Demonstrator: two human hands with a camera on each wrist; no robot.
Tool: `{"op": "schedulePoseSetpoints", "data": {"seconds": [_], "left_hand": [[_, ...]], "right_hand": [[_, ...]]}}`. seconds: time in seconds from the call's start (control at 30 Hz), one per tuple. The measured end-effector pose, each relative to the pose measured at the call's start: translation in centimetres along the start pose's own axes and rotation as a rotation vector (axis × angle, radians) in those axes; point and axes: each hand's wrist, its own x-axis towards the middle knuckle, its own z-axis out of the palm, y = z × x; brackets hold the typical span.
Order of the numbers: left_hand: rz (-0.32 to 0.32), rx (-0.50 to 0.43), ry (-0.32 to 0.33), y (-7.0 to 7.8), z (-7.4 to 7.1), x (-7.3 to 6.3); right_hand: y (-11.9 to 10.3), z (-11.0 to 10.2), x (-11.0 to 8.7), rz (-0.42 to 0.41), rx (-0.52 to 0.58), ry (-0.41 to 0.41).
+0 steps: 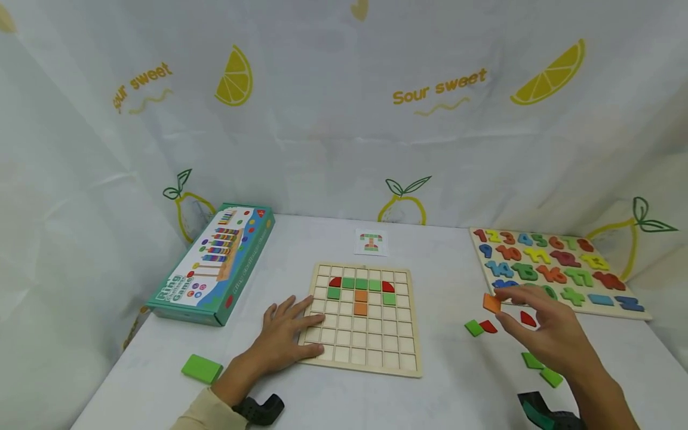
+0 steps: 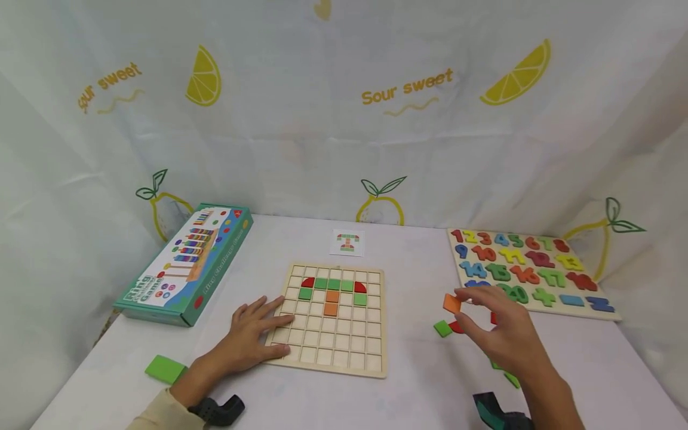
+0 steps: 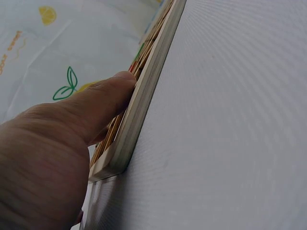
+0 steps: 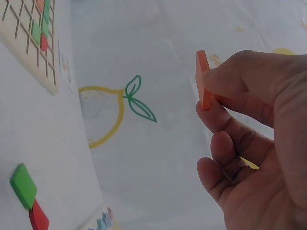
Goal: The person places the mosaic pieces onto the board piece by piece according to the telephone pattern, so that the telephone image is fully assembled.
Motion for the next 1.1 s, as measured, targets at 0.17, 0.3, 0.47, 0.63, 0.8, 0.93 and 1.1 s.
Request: {"op": "schedulePoseSetpoints", "data": {"seconds": [0.17,0.3,0.47,0.63,0.8,0.93,1.1], "left_hand": [[-0.003,0.003,-0.003,0.1,-0.1,0.1],[-0.003,0.0,-0.001,0.1,-0.3,0.0],[0.004,-0.007,-0.002,0.0,-0.3,0.0],[0.017,-0.015,0.002,-0.1,-0.2,0.0],[0.021,-0.021,0.005,-0.1,-0.2,0.0],[0.021,-0.016,0.0,-0.1,-0.1,0.0],[0.02,-0.014,0.004,0.0,-0.1,0.0]], "right_hand": [[-1.7,1.0,1.1,-0.054,0.034,0.003],[-3.2,2.0,2.1,-0.107,0.065,-0.001],[-4.4,3.4,3.1,-0.174,0.129,-0.007],[-5.2,5.2,3.6,-0.188,0.158,-0.038],[-5.9,7.5,3.7,-0.182,0.179,-0.082],[-6.3,9.1,3.8,-0.199,0.225,-0.093],[-6.8,10.8,3.9,-0.218,0.279,-0.131]]}}
